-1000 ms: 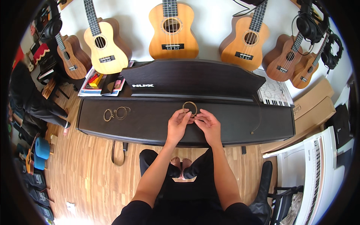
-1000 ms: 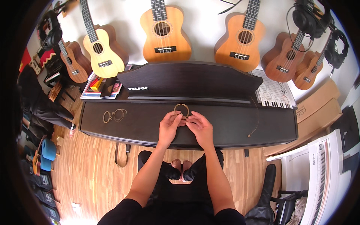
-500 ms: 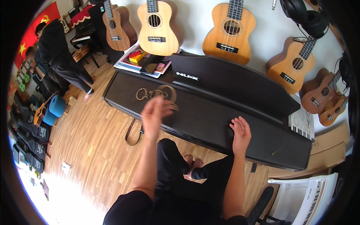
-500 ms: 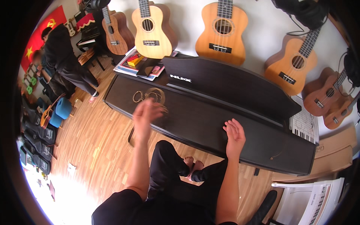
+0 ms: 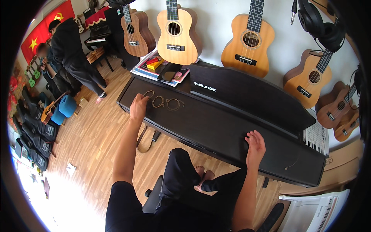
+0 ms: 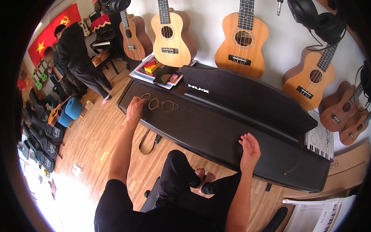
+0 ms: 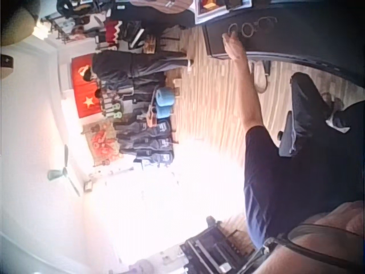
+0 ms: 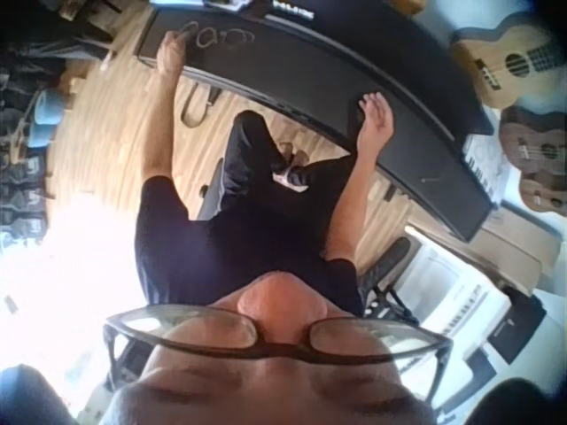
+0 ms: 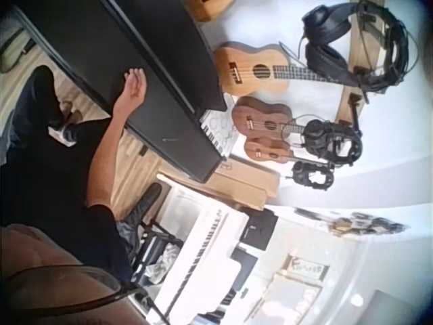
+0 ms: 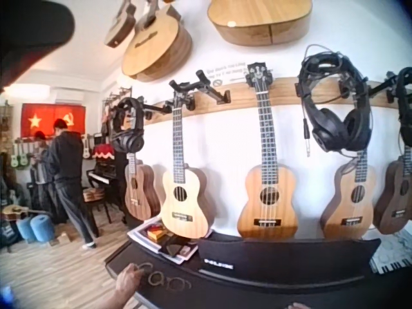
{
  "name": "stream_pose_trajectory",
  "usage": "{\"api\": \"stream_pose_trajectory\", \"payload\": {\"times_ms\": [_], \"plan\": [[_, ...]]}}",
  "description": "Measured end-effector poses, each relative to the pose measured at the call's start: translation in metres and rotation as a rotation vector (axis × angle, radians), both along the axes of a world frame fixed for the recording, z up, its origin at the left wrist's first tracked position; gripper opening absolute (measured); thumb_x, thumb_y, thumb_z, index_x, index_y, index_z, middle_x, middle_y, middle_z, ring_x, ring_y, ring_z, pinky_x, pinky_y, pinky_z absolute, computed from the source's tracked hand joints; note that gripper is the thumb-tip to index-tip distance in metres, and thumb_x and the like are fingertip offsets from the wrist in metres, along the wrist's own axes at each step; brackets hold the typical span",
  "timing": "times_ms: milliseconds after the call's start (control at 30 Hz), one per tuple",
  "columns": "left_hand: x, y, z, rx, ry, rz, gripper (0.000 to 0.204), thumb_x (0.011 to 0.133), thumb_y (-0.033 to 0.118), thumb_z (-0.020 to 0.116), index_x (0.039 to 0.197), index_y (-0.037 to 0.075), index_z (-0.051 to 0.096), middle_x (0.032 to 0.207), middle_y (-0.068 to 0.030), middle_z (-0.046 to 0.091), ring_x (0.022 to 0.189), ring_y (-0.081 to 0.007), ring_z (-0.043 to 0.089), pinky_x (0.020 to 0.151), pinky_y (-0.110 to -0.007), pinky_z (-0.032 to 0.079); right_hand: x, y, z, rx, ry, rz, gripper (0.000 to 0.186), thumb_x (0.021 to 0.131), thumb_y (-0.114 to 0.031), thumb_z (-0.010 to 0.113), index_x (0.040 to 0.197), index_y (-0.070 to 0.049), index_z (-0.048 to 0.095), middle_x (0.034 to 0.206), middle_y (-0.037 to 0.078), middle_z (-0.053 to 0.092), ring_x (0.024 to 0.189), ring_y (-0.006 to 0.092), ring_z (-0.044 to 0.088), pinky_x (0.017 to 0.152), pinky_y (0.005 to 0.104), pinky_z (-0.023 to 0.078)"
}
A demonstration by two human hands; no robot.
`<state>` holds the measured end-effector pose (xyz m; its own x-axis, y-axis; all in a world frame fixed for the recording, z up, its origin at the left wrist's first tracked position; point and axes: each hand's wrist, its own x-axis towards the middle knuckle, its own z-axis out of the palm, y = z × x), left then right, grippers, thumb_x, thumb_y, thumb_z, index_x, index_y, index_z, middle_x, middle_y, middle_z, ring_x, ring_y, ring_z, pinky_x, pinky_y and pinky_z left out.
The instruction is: The person shapes a thin metal wire into a circular loop by hand, repeatedly bending and adjusting it on a black piano bench. They place the finished loop on the bench and pick up a new piece of wire to repeat the process.
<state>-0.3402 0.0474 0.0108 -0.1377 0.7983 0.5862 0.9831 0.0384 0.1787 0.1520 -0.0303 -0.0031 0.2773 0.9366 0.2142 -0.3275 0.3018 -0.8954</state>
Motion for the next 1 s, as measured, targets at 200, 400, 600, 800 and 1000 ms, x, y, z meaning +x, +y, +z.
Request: {"api": "stream_pose_trajectory", "payload": {"times_ms": [200, 400, 600, 800, 1000], "plan": [[0.0, 0.007, -0.005, 0.095, -0.218, -0.064, 0.028, 0.086, 0.003, 0.062, 0.114, 0.007, 0.065, 0.099, -0.015, 0.064, 0.086, -0.0355, 0.065, 0.075, -0.042, 0.053, 0.001, 0.0, -0.002, 0.011, -0.004, 0.016, 0.031, 0.092, 0.0, 0.062, 0.122, 0.003, 0.058, 0.113, 0.012, 0.063, 0.105, 0.0214, 0.062, 0.091, 0.0354, 0.053], [0.005, -0.002, 0.002, 0.271, -0.329, -0.084, 0.033, 0.086, 0.002, 0.066, 0.118, 0.006, 0.061, 0.091, -0.0105, 0.068, 0.076, -0.0227, 0.067, 0.068, -0.033, 0.054, 0.003, 0.001, -0.005, 0.024, 0.005, 0.028, 0.031, 0.092, 0.002, 0.061, 0.122, 0.004, 0.057, 0.114, 0.014, 0.062, 0.106, 0.0227, 0.062, 0.092, 0.0365, 0.052], [0.167, -0.046, 0.054, 0.214, -1.022, -0.432, 0.021, 0.094, 0.011, 0.064, 0.113, 0.004, 0.061, 0.075, -0.0004, 0.061, 0.061, -0.0051, 0.055, 0.054, -0.021, 0.043, 0.004, 0.001, -0.003, 0.015, -0.021, 0.054, 0.031, 0.092, 0.002, 0.061, 0.122, 0.005, 0.056, 0.111, 0.015, 0.063, 0.104, 0.0233, 0.063, 0.091, 0.0368, 0.054], [0.309, -0.04, 0.018, -0.05, -1.222, -0.846, 0.022, 0.092, 0.013, 0.068, 0.111, 0.005, 0.061, 0.063, 0.0023, 0.056, 0.053, -0.0014, 0.045, 0.048, -0.019, 0.035, -0.002, 0.001, -0.002, -0.007, -0.061, 0.045, 0.029, 0.092, -0.001, 0.062, 0.12, 0.004, 0.058, 0.104, 0.013, 0.065, 0.096, 0.0199, 0.065, 0.087, 0.0333, 0.055], [0.336, -0.038, -0.01, -0.059, -1.027, -0.754, 0.013, 0.091, 0.01, 0.068, 0.102, 0.003, 0.065, 0.055, 0.0023, 0.049, 0.051, -0.0007, 0.04, 0.046, -0.019, 0.032, 0.001, -0.003, -0.007, -0.049, -0.072, 0.012, 0.028, 0.093, -0.004, 0.063, 0.12, 0.003, 0.059, 0.101, 0.011, 0.066, 0.09, 0.0163, 0.066, 0.083, 0.0291, 0.055]]}}
